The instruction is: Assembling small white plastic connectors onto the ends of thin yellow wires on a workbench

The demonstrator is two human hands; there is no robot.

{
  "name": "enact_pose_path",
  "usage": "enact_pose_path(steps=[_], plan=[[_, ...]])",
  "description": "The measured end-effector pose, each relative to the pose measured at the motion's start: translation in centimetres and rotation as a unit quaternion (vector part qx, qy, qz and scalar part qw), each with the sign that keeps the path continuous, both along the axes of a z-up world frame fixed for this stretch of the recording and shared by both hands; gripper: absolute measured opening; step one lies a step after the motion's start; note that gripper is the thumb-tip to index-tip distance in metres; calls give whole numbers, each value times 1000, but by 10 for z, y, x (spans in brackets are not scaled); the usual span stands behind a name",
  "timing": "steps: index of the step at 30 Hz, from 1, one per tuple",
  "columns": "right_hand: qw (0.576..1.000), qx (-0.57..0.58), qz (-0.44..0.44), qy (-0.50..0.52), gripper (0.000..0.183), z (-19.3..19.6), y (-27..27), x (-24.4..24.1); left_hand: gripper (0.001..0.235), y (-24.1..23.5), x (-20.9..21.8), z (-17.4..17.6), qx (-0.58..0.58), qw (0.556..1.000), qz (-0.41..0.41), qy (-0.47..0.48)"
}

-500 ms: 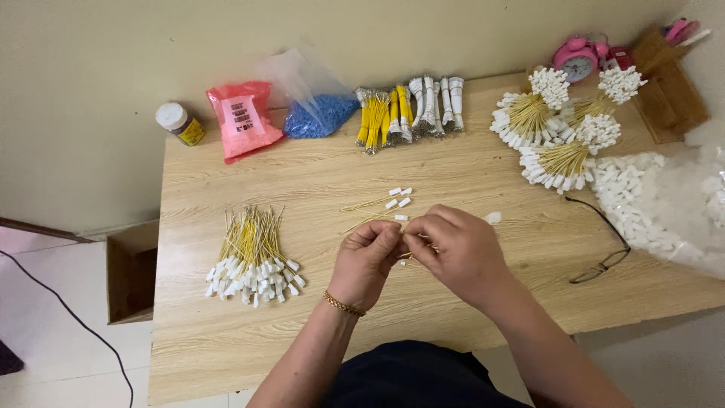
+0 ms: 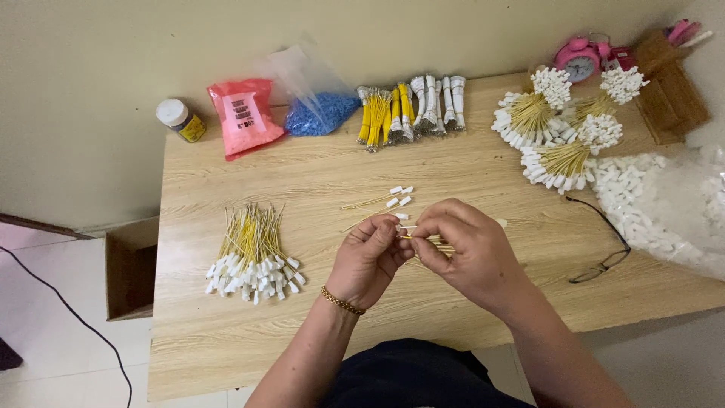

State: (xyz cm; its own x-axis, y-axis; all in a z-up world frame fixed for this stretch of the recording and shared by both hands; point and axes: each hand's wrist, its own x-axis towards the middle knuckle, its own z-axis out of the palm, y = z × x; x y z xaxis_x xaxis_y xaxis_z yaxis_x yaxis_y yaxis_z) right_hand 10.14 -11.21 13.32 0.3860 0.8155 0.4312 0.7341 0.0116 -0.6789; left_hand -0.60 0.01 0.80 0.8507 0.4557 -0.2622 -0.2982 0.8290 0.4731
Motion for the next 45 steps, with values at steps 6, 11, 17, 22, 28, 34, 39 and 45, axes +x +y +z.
enact_pose_path(steps=[6, 11, 17, 22, 28, 34, 39, 45], plan=[[998, 29, -36, -41, 14, 5, 4, -5, 16, -2, -1, 9, 25, 1000, -1, 5], [997, 16, -37, -73, 14, 2, 3, -2, 16, -2, 0, 5, 43, 999, 4, 16], [990, 0, -50, -128, 15, -1, 2, -1, 16, -2, 1, -1, 72, 997, 16, 24], [986, -4, -59, -155, 16, -3, 4, 0, 14, -3, 4, -11, 118, 992, 40, 30], [984, -10, -68, -166, 17, -8, 6, 3, 13, -2, 4, -16, 115, 992, 42, 33], [984, -24, -46, -169, 17, -7, 8, 7, 14, -2, 5, -17, 106, 993, 46, 24], [981, -37, -45, -185, 16, -9, 9, 4, 12, 1, 3, -20, 158, 984, 67, 42], [976, -35, -42, -212, 18, -20, 12, 5, 14, 2, 2, -24, 132, 989, 59, 44]])
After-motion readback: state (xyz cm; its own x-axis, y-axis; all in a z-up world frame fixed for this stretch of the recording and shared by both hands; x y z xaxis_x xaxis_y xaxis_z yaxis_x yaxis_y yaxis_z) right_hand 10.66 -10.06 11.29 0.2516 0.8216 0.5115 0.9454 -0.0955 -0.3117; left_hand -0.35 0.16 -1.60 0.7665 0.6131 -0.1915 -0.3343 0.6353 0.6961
